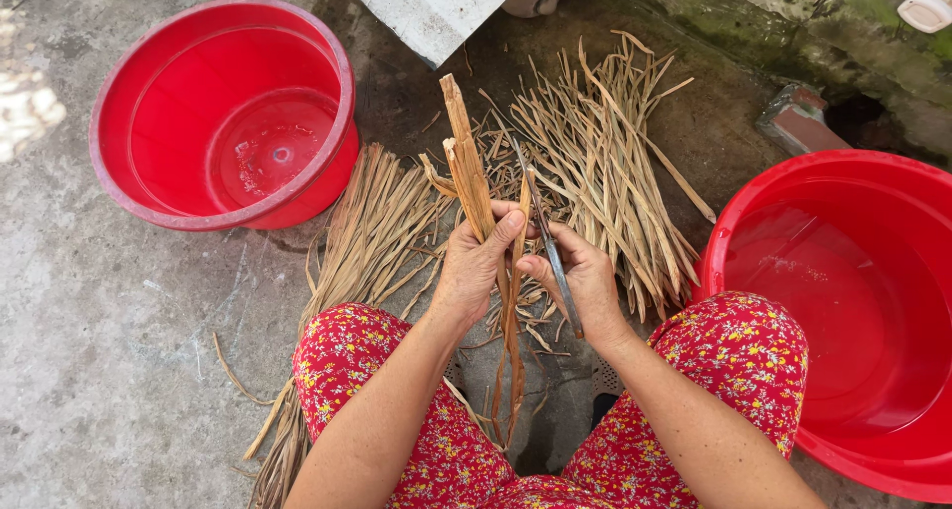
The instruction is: The person sits on a low stool on a concrete floor and trims dried palm-like leaves with scissors, cutting off hard ends and damaged strips. They sort trimmed strips into piles, gather bundles, and dip a bundle of leaves into a red basin of water.
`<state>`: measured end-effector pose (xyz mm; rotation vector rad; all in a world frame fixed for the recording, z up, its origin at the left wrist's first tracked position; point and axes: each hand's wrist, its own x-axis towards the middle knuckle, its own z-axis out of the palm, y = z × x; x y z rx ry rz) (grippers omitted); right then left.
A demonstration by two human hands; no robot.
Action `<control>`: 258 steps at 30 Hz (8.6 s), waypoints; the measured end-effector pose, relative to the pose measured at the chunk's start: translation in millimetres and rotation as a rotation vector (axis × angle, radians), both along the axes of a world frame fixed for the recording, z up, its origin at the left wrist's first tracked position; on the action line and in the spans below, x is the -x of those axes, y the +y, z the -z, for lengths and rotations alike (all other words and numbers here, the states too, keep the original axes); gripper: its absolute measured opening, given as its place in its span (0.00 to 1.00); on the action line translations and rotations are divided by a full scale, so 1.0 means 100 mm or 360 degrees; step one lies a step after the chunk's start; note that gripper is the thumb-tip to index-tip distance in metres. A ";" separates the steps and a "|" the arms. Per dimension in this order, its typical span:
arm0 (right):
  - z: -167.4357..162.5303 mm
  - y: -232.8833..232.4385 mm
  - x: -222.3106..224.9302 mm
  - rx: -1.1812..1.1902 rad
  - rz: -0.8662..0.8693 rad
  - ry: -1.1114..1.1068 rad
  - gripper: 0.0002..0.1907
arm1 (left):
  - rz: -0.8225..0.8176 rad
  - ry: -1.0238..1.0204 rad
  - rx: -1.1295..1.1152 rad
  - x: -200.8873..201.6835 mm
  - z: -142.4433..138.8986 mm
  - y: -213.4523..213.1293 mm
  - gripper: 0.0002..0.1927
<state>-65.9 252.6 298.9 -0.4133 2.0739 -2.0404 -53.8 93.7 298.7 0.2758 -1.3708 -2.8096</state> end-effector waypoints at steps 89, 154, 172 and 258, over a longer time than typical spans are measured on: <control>-0.10 0.05 0.12 0.0307 0.0102 -0.0164 0.22 | 0.0078 0.0016 0.0491 -0.13 -0.08 0.12 0.22; -0.27 0.26 0.18 0.0064 0.0054 0.0172 0.33 | -0.0028 0.0036 0.0401 -0.12 -0.09 0.08 0.10; -0.19 0.02 -0.03 -0.0432 0.0111 0.0059 0.31 | -0.0107 0.0007 0.0291 -0.11 -0.04 0.02 0.12; 0.09 -0.13 -0.07 0.0052 -0.0249 -0.0058 0.31 | -0.0109 0.0104 0.0131 -0.20 0.02 -0.03 0.15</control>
